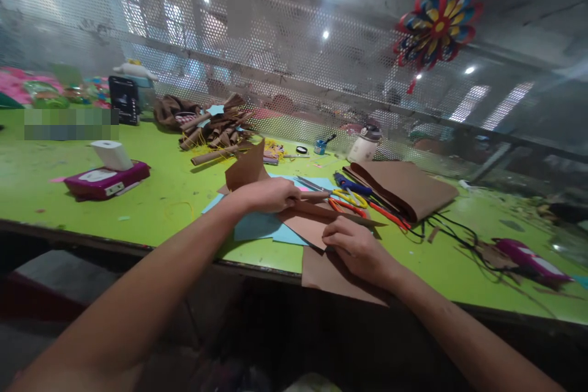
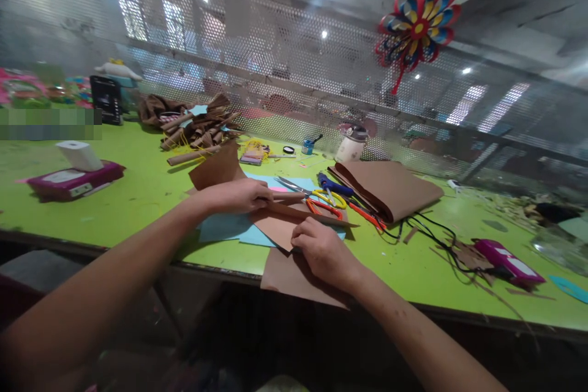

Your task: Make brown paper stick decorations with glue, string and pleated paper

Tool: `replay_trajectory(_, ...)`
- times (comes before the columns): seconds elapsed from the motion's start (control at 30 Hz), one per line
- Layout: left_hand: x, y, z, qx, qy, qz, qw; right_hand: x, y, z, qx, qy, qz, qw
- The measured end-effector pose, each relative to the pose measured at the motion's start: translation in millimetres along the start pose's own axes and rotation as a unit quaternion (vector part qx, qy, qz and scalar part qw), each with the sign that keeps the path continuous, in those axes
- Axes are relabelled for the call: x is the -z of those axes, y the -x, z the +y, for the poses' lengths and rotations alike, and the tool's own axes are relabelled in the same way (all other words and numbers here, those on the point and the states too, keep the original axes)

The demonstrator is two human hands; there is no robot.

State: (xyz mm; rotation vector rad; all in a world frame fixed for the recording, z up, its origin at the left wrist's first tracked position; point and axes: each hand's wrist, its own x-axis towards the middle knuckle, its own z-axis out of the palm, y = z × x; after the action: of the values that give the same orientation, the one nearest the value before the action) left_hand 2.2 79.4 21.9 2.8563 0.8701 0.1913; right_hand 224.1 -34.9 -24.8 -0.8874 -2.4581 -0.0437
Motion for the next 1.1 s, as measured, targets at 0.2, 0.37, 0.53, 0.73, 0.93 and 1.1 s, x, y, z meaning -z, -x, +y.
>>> replay_trajectory(0.2,2,-1,2,0.000,-0.004,-0.012,1.000,2,6,-1,-0.035,0.061,0.017,0.997)
replay_trajectory(0.37,4,1,6,-0.003,-0.004,-0.011,1.000,-3,-12,3,-0.064,0.105,0.015,0.992)
replay_trajectory(0.53,5,4,9,-0.010,0.019,-0.030,0.999,6,-25,8,-0.096,0.036,0.030,0.994)
replay_trajectory(0.73,7,6,12,-0.060,0.024,-0.077,0.995,46,15,-30,-0.093,-0.007,-0.085,0.992)
replay_trajectory(0.93,6,3,22,-0.049,-0.045,-0.077,0.995,40,57,-50,-0.092,0.067,-0.080,0.990)
replay_trajectory(1.1,8,7,32,-0.046,-0.027,-0.081,0.995,36,57,-26,-0.083,0.090,0.018,0.992)
